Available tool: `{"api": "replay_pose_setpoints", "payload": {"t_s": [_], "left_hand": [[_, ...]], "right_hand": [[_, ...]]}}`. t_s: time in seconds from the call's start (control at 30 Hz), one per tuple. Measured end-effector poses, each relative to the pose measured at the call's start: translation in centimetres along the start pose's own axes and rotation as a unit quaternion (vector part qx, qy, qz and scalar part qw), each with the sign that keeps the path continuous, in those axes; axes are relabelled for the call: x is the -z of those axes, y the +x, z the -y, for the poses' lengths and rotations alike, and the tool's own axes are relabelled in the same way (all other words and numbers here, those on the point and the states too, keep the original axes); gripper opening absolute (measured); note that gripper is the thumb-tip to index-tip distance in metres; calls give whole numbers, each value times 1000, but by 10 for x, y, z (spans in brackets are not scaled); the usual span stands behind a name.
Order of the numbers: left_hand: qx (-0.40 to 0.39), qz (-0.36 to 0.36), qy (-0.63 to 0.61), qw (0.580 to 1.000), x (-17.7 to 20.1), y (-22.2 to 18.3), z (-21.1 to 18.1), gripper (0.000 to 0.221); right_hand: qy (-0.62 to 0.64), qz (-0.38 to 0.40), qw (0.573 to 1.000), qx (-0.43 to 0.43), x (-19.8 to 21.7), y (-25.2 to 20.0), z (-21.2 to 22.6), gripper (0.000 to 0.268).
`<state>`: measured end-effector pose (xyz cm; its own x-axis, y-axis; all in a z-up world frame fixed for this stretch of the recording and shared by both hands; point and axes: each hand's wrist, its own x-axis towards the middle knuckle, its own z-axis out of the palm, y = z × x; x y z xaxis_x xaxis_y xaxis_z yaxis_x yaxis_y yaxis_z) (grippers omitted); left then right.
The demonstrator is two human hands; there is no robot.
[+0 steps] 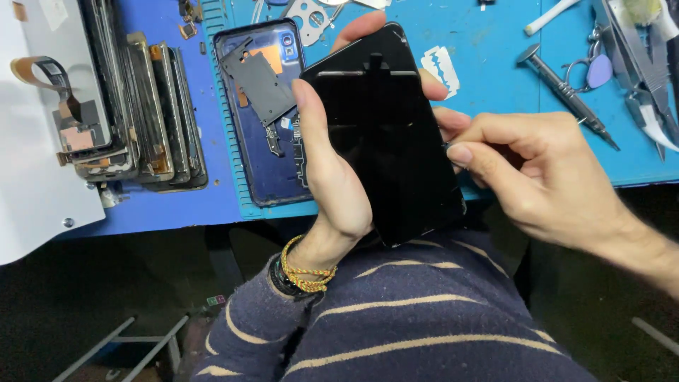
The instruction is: Disassembling a smartphone to remove a damaged screen at a repair station.
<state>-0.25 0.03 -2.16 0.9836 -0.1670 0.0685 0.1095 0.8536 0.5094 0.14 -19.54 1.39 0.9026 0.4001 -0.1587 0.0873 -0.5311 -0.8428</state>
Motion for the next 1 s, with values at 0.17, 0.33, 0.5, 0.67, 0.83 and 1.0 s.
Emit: {"api": "replay_pose_setpoints", "payload": {"t_s": [0.17,0.33,0.5,0.67,0.83,1.0], "left_hand": [[-80,-66,2,995,-13,-8,11,72],[-94,-80,-28,992,-17,-7,15,72],[-112,-86,-31,990,-18,-8,18,72],[-108,-57,-14,992,-11,-6,14,71],[-74,-40,2,996,-5,-4,13,72],[-44,-19,-18,999,-2,1,12,71]], "right_hand": [[28,-152,987,30,-21,-7,-3,14],[29,-208,976,59,-30,-14,-10,14],[71,-237,968,39,-35,-17,-12,16],[96,-204,974,14,-26,-18,-10,16],[49,-116,992,13,-4,-11,4,14],[54,-97,994,20,-9,-12,-1,13]]}}
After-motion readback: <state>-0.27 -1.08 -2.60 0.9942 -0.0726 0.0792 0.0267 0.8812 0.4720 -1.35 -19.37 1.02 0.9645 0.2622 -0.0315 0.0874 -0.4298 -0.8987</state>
